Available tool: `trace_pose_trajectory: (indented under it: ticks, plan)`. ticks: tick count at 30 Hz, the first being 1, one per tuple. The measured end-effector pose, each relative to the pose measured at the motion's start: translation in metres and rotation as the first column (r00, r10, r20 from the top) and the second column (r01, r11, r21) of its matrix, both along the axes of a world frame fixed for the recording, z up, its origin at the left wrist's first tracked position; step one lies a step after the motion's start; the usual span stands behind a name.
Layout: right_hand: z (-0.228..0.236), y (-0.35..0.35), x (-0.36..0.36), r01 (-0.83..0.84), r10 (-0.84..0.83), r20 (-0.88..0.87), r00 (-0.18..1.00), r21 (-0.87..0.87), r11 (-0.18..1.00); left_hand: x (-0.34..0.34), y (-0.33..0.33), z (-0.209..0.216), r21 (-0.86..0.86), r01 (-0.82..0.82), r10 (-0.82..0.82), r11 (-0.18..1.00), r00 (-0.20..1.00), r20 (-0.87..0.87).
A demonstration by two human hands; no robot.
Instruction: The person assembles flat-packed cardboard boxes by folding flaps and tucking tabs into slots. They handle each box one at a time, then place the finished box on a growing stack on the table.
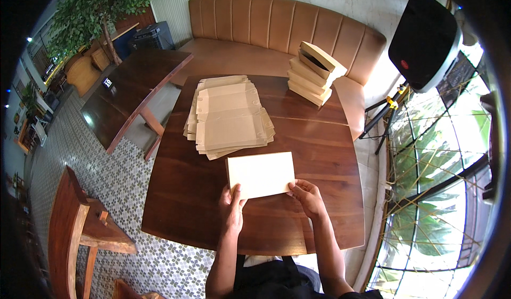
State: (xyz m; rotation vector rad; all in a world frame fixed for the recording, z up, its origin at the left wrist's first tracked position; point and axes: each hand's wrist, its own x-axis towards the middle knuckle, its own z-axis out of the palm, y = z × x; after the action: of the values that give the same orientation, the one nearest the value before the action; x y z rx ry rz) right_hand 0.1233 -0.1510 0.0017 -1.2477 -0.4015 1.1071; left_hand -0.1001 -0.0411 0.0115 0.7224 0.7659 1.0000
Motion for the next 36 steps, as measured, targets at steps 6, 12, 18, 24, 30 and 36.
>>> trace_pose_trajectory:
  ticks: [6, 12, 18, 24, 30, 36]
  plan:
    - [0.003, -0.002, -0.001, 0.054, -0.054, -0.010, 0.999, 0.035, 0.998, -0.003, -0.009, -0.009, 0.021, 0.009, -0.010, 1.000, 0.999, 0.046]
    - [0.014, 0.004, -0.019, 0.157, -0.158, 0.205, 0.966, 0.018, 0.987, 0.006, -0.016, -0.008, -0.064, -0.136, 0.136, 0.989, 0.991, -0.001]
    - [0.029, 0.005, -0.022, 0.159, -0.065, 0.640, 0.765, -0.090, 0.983, -0.010, 0.005, 0.008, -0.102, -0.022, 0.005, 0.995, 0.986, -0.165]
    - [0.048, -0.001, -0.004, -0.362, 0.097, 0.714, 0.693, 0.228, 0.904, -0.020, 0.039, 0.027, -0.174, 0.325, -0.368, 0.930, 0.836, -0.406]
    - [0.064, -0.011, -0.003, -0.421, 0.141, 0.883, 0.448, 0.069, 0.904, -0.025, 0.048, 0.044, -0.248, 0.440, -0.501, 0.863, 0.682, -0.532]
    - [0.082, -0.012, 0.000, -0.317, 0.116, 0.886, 0.448, 0.037, 0.948, -0.022, 0.040, 0.079, 0.297, 0.394, 0.085, 0.870, 0.472, -0.877]
